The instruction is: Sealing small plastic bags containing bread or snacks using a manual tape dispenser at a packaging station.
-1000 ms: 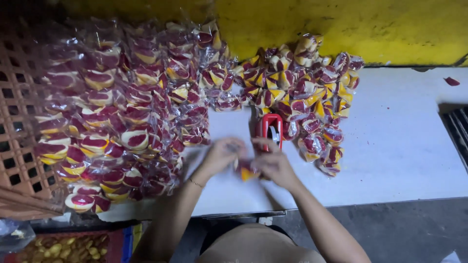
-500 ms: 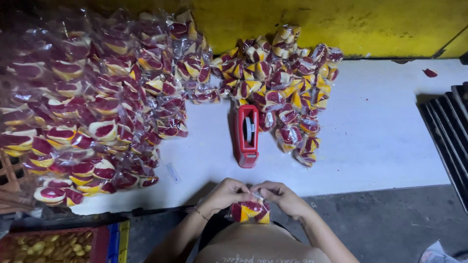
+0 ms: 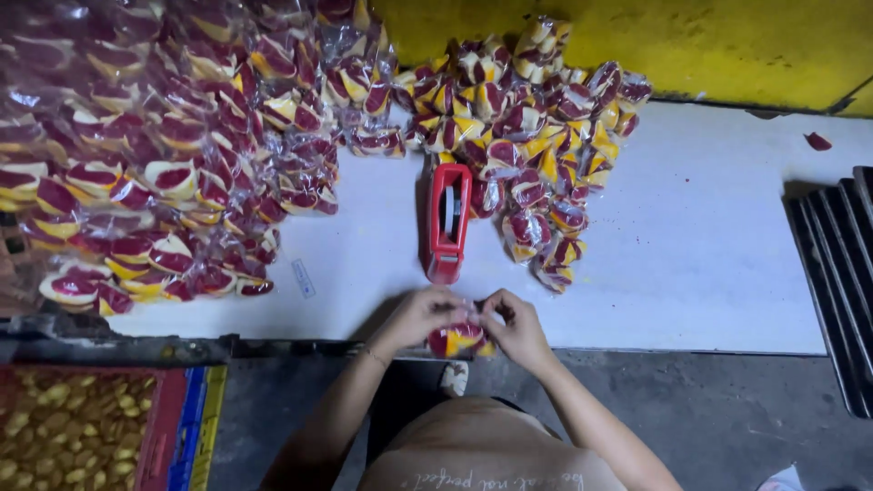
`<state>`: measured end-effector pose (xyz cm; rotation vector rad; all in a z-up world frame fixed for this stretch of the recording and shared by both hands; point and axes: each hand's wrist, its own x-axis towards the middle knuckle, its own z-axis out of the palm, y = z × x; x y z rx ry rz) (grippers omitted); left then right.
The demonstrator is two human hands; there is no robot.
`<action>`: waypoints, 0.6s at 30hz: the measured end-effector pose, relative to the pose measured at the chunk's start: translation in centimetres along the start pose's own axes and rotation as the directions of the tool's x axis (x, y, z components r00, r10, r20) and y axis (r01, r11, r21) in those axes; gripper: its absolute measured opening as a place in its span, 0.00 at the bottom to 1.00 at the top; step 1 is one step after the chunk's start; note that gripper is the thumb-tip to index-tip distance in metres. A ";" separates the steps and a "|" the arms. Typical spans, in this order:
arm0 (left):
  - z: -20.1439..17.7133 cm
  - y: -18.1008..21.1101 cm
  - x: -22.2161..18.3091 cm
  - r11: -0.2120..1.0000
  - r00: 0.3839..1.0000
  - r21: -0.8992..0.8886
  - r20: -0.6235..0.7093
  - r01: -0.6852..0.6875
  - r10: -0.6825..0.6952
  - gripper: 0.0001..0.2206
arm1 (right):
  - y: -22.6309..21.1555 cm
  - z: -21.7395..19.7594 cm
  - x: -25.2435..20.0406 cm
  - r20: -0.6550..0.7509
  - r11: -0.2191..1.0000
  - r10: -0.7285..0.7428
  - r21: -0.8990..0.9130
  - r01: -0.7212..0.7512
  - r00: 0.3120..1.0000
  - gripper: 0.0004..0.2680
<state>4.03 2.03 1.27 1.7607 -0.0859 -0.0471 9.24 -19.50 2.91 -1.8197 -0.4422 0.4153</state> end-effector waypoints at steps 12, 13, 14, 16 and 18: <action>5.7 -5.5 -0.5 0.968 0.860 0.238 -0.508 0.082 0.052 0.06 | 1.5 4.7 1.5 -0.115 0.931 -0.185 -0.338 0.136 0.976 0.10; 6.1 -6.0 -0.5 0.968 0.861 0.238 -0.505 0.079 0.054 0.06 | 2.0 4.9 1.8 -0.120 0.931 -0.185 -0.340 0.135 0.975 0.10; 6.5 -6.3 -0.5 0.987 0.804 0.127 -0.595 0.102 -0.007 0.08 | 2.4 5.0 2.1 -0.191 0.970 -0.100 -0.236 0.053 0.976 0.09; 5.6 -6.2 0.2 0.994 0.746 0.020 -0.663 0.104 -0.065 0.11 | 2.7 5.0 3.5 -0.268 0.992 -0.013 -0.121 -0.021 0.963 0.13; 4.0 -5.2 0.4 0.982 0.767 -0.138 -0.613 0.132 -0.189 0.11 | 2.7 4.9 4.6 -0.339 0.989 0.147 0.063 -0.133 0.929 0.11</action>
